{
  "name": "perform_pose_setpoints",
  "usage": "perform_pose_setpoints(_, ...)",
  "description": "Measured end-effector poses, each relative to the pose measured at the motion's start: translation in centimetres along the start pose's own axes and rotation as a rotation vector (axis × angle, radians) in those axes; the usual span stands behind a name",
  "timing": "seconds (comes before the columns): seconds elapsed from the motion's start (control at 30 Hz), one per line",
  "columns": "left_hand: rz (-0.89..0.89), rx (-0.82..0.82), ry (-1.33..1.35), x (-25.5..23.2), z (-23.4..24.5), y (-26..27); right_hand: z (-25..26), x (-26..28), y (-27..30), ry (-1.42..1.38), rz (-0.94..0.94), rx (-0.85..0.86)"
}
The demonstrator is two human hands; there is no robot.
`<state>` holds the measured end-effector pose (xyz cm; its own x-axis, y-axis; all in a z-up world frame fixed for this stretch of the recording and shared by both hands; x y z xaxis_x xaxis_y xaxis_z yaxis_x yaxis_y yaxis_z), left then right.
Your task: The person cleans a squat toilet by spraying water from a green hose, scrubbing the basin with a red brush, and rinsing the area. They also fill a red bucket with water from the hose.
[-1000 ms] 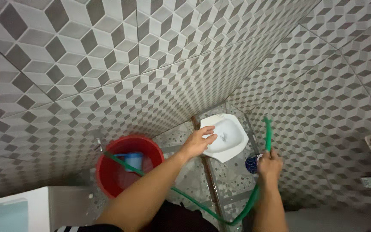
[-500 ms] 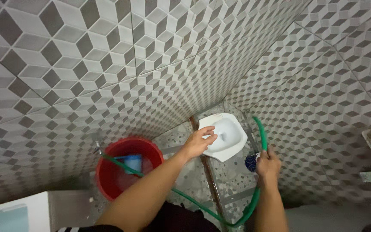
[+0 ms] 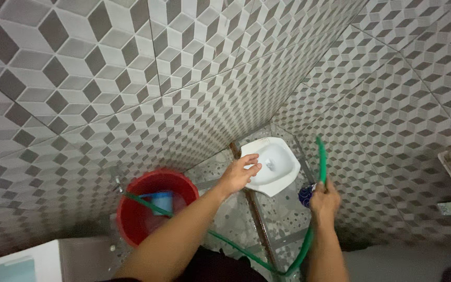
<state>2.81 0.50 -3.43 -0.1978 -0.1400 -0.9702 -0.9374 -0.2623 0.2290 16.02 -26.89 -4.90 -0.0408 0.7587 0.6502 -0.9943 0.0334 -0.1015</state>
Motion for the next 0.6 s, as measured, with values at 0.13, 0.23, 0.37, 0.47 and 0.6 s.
perform_pose_setpoints(0.13,0.010,0.010,0.006,0.4,0.3,0.4,-0.2,-0.2,0.5,0.022,-0.094,0.060)
perform_pose_setpoints(0.23,0.011,0.012,-0.001,0.4,0.2,0.2,0.2,0.6,0.5,-0.004,-0.052,0.002)
perform_pose_setpoints(0.37,0.043,0.023,-0.001,0.3,0.1,0.4,0.1,0.7,1.4,-0.153,-0.227,0.109)
perform_pose_setpoints(0.47,0.052,0.024,0.008,-0.3,-0.2,0.6,0.4,0.8,1.1,-0.030,-0.051,0.002)
perform_pose_setpoints(0.6,0.110,0.020,-0.049,-1.1,-0.7,1.1,0.5,0.0,0.9,0.045,0.023,0.024)
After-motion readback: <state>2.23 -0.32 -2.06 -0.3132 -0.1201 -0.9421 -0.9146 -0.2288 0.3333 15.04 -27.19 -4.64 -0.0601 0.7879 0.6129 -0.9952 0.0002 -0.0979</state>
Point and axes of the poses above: each hand's wrist, its own y-axis away from the middle knuckle, its own z-axis out of the back of the hand, x = y × z, the point moved 2 cm from there along -y, towards the middle knuckle, and after that the axes turned 1 degree about x, right-handed, at the moved point
